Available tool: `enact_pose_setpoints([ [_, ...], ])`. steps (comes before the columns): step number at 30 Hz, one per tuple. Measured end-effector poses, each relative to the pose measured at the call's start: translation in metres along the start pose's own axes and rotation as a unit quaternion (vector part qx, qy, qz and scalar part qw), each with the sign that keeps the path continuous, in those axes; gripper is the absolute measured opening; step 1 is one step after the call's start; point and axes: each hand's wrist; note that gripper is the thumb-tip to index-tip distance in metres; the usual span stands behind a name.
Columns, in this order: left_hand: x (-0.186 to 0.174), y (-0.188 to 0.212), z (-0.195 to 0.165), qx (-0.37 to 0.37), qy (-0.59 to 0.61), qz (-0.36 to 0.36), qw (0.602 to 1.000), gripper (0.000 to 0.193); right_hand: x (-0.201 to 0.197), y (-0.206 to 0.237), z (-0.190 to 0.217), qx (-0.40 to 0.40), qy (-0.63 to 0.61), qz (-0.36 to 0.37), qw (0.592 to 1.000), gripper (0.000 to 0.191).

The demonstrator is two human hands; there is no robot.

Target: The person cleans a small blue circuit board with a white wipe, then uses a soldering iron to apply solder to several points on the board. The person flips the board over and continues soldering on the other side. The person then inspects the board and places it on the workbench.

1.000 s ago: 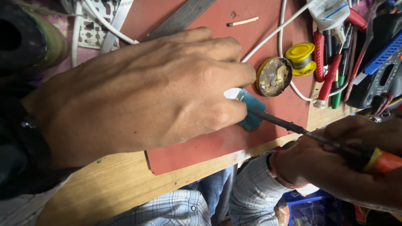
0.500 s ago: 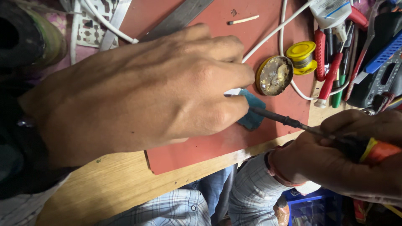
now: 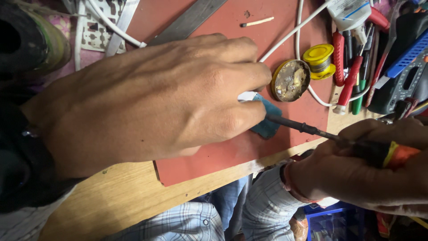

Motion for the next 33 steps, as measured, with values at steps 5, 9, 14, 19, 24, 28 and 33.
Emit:
enact_pose_setpoints([
  [5,0.001,0.000,-0.002,-0.003,0.008,-0.026,1.000,0.017,-0.026,-0.005,-0.021,-0.208,0.214,-0.040,0.954,0.024],
  [9,0.002,-0.002,-0.002,-0.053,0.055,0.023,0.997,0.026,-0.029,-0.002,-0.019,-0.090,0.068,-0.061,0.992,0.033],
  [14,0.002,-0.003,-0.002,-0.063,0.083,0.019,0.994,0.026,-0.020,-0.006,-0.003,-0.106,0.157,0.073,0.979,0.035],
  [19,0.001,-0.004,0.001,-0.032,0.058,0.022,0.998,0.023,-0.033,-0.005,-0.010,-0.206,0.265,0.099,0.937,0.025],
  [24,0.001,-0.002,-0.001,-0.002,-0.009,0.018,1.000,0.018,-0.056,-0.004,-0.030,-0.230,0.300,0.069,0.923,0.018],
  [28,0.002,0.000,-0.002,-0.002,0.005,-0.017,1.000,0.014,-0.058,-0.008,-0.026,-0.254,0.331,0.082,0.905,0.016],
  [33,0.002,0.000,-0.002,-0.032,0.052,-0.006,0.998,0.018,-0.047,-0.014,-0.008,-0.279,0.344,0.159,0.883,0.014],
])
Point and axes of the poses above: each hand's wrist, its own y-axis away from the middle knuckle, its own x-axis out of the palm, z = x × y, and after that the axes turned 7 degrees about -z, right-handed
